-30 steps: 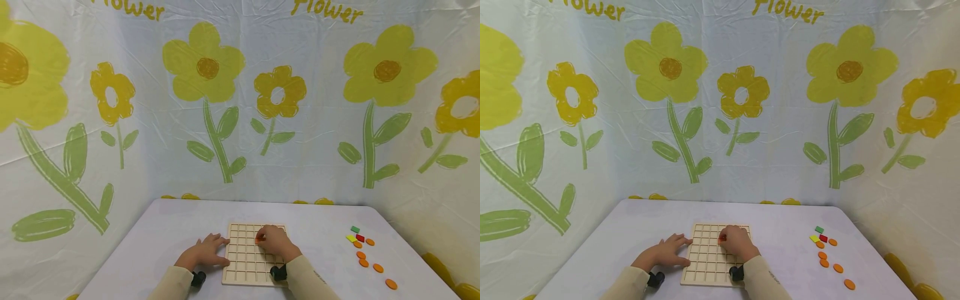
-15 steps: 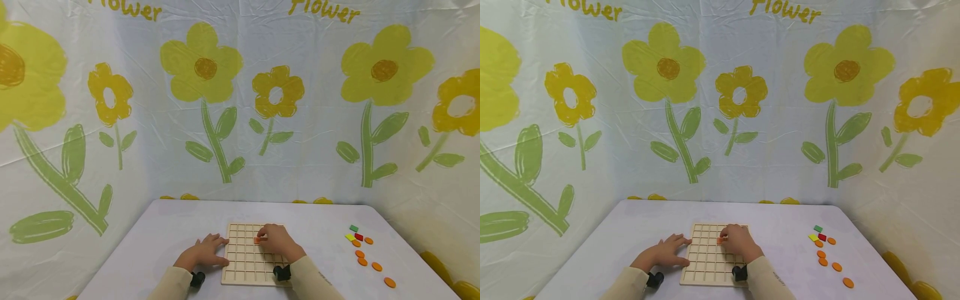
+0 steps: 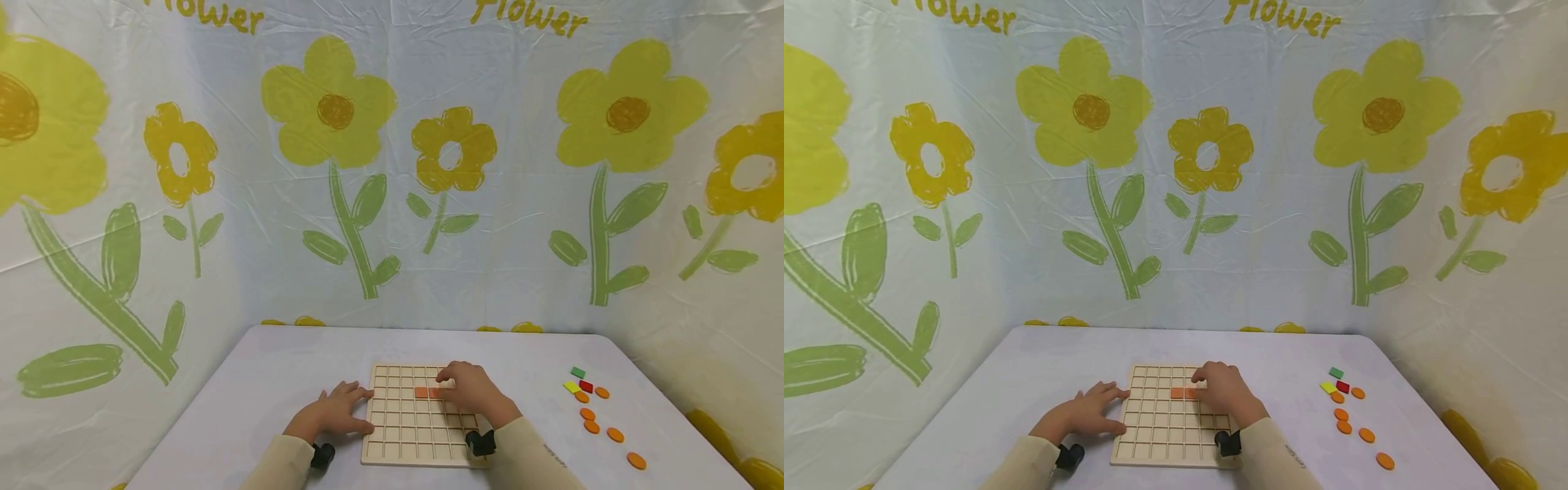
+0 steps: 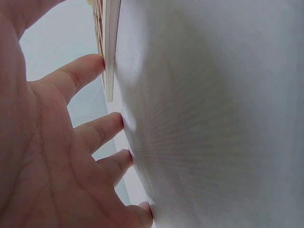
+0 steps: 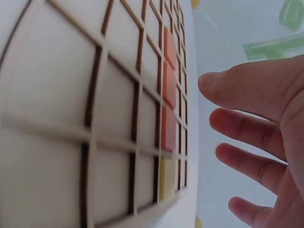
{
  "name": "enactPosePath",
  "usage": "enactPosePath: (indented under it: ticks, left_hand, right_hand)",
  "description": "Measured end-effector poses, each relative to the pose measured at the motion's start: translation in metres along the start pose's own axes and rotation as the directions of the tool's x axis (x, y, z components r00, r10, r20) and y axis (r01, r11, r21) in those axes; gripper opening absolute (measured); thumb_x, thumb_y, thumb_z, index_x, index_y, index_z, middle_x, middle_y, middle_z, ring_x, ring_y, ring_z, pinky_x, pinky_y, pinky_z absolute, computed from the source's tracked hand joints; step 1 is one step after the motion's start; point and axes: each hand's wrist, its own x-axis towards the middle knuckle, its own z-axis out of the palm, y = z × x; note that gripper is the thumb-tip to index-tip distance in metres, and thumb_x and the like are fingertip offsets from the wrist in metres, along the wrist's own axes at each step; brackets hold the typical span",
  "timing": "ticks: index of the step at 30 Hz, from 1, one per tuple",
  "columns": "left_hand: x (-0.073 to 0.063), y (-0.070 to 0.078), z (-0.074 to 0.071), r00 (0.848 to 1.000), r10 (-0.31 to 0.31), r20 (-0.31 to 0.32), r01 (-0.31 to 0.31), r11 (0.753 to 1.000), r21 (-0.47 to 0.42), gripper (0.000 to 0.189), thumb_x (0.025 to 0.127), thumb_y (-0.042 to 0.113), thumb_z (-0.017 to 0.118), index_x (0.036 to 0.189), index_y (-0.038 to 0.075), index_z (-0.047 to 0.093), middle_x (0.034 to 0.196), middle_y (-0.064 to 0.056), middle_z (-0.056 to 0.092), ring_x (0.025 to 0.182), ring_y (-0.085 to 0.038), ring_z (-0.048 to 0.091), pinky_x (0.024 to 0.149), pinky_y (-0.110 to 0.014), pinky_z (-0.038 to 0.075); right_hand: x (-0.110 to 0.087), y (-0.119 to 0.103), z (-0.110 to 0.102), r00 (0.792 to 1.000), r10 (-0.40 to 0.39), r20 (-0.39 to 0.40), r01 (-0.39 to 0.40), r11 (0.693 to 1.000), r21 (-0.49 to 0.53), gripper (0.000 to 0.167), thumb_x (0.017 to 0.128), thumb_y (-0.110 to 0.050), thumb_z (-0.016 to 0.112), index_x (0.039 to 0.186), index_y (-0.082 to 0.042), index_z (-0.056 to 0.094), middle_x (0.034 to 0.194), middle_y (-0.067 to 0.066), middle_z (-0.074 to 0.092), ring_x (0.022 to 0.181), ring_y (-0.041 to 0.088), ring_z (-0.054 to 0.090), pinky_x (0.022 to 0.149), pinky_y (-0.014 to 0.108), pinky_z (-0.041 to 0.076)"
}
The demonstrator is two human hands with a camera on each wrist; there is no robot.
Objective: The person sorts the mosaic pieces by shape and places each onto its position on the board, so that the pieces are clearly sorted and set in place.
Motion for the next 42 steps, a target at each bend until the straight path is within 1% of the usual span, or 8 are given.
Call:
enactPosePath:
  ticks: [6,12,15,19,23,30,35,42]
  left_hand:
    - [0.001,-0.001,0.001,1.0,-0.003,0.003,0.003,1.0,-0.008,0.075,0.077,0.056,0.071,0.14,0.021,0.051,0.152,-0.013,0.038,0.144,-0.041,0.026,0.108,-0.075,0.016]
    - [0.003,-0.001,0.001,1.0,-0.018,0.007,0.018,1.0,-0.003,0.076,0.077,0.058,0.07,0.141,0.022,0.05,0.152,-0.012,0.038,0.145,-0.041,0.026,0.109,-0.074,0.016]
    - [0.002,0.001,-0.001,1.0,-0.02,0.007,0.02,1.0,-0.006,0.075,0.077,0.056,0.072,0.139,0.021,0.051,0.152,-0.013,0.039,0.144,-0.041,0.026,0.108,-0.075,0.016]
    - [0.0,0.002,-0.002,1.0,-0.015,0.003,0.015,1.0,-0.008,0.073,0.077,0.054,0.072,0.139,0.02,0.052,0.151,-0.013,0.039,0.144,-0.042,0.026,0.108,-0.075,0.016]
    - [0.0,0.002,-0.002,1.0,-0.016,0.002,0.016,1.0,-0.006,0.073,0.077,0.054,0.072,0.139,0.021,0.052,0.151,-0.013,0.039,0.144,-0.041,0.026,0.108,-0.075,0.016]
    - [0.0,0.002,-0.001,0.999,-0.031,0.014,0.031,0.999,-0.02,0.073,0.077,0.054,0.072,0.139,0.022,0.052,0.152,-0.014,0.038,0.145,-0.041,0.025,0.11,-0.073,0.015]
    - [-0.001,0.003,-0.001,0.999,-0.03,0.015,0.031,0.999,-0.025,0.074,0.077,0.054,0.072,0.14,0.021,0.051,0.152,-0.013,0.038,0.145,-0.041,0.025,0.11,-0.073,0.014]
    - [-0.001,0.002,0.001,0.999,-0.04,0.016,0.041,0.999,-0.03,0.074,0.077,0.055,0.072,0.14,0.022,0.051,0.152,-0.013,0.038,0.145,-0.041,0.024,0.11,-0.073,0.014]
  right_hand:
    - [-0.003,0.012,-0.009,0.998,0.058,0.0,-0.058,0.998,-0.019,0.021,0.084,-0.023,0.075,0.102,-0.013,0.074,0.101,0.0,0.07,0.102,0.025,0.064,0.093,0.05,0.049]
    - [-0.008,0.023,-0.02,0.993,0.119,-0.009,-0.12,0.991,-0.065,0.018,0.083,-0.018,0.075,0.1,-0.015,0.074,0.104,0.0,0.069,0.104,0.025,0.064,0.095,0.051,0.048]
    - [-0.011,0.029,-0.024,0.988,0.152,-0.002,-0.152,0.987,-0.06,0.02,0.083,-0.018,0.075,0.102,-0.015,0.073,0.105,-0.001,0.069,0.105,0.024,0.063,0.095,0.049,0.05]
    - [-0.016,0.039,-0.03,0.987,0.158,-0.004,-0.158,0.987,-0.031,0.022,0.082,-0.016,0.075,0.104,-0.016,0.072,0.105,-0.002,0.068,0.105,0.024,0.063,0.094,0.047,0.051]
    - [-0.021,0.049,-0.036,0.987,0.16,-0.009,-0.16,0.987,-0.005,0.022,0.082,-0.015,0.076,0.104,-0.016,0.072,0.106,-0.001,0.068,0.105,0.026,0.062,0.093,0.048,0.051]
    - [-0.028,0.068,-0.046,0.978,0.208,0.011,-0.208,0.977,0.034,0.025,0.083,-0.015,0.074,0.108,-0.015,0.071,0.111,0.005,0.067,0.106,0.029,0.06,0.092,0.051,0.051]
    - [-0.033,0.081,-0.051,0.971,0.238,0.022,-0.238,0.971,0.036,0.026,0.084,-0.015,0.074,0.11,-0.014,0.07,0.113,0.007,0.066,0.108,0.031,0.059,0.092,0.053,0.051]
    - [-0.044,0.102,-0.057,0.966,0.258,0.017,-0.259,0.965,0.032,0.026,0.084,-0.013,0.072,0.11,-0.013,0.07,0.114,0.009,0.066,0.11,0.035,0.059,0.093,0.056,0.05]
